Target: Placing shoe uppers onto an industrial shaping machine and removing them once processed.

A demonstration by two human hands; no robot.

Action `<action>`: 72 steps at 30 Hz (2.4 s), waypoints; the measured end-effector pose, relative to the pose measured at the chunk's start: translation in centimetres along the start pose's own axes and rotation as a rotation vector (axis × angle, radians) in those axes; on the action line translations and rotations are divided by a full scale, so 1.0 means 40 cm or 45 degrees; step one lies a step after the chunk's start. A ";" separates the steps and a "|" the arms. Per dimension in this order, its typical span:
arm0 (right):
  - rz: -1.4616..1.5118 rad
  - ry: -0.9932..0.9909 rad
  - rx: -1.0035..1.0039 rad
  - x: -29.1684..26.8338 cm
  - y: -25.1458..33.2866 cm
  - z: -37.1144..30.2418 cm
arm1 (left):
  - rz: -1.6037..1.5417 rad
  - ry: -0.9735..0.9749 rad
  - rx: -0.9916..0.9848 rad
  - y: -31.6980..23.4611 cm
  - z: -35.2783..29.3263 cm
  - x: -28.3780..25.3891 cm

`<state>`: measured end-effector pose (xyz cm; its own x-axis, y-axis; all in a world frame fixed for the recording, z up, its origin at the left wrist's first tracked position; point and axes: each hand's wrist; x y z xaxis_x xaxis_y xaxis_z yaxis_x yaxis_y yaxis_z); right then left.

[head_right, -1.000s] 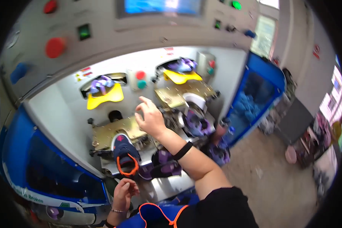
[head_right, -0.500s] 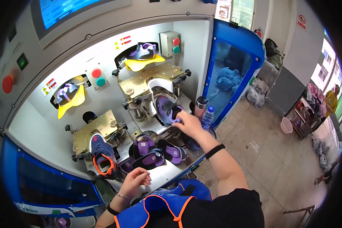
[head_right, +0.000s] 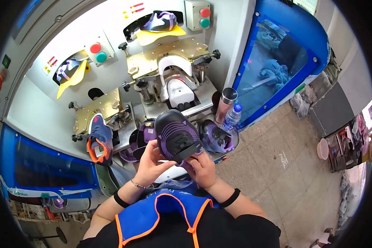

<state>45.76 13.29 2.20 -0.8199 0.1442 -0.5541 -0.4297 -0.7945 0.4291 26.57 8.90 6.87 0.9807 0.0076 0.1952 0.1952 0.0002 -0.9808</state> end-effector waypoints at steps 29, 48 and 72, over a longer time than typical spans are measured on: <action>-0.103 -0.016 0.057 -0.165 -0.284 0.130 | 0.089 -0.505 -0.419 0.149 -0.017 0.033; 0.188 0.232 0.052 0.030 -0.273 0.920 | -0.070 -0.413 -0.323 0.077 -0.194 -0.099; 0.009 0.415 0.207 0.030 -0.160 0.371 | -0.873 -0.325 -0.175 0.093 0.318 0.063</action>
<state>41.91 27.32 9.38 -0.6707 -0.0769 -0.7378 -0.5007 -0.6869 0.5268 29.69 21.63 3.71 0.6097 0.2827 0.7405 0.7783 -0.0369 -0.6268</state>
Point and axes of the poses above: each hand's wrist, its own z-axis towards the middle knuckle, its own x-axis out of the palm, y = z × x, and after that the axes turned 5 degrees about -z, right-handed
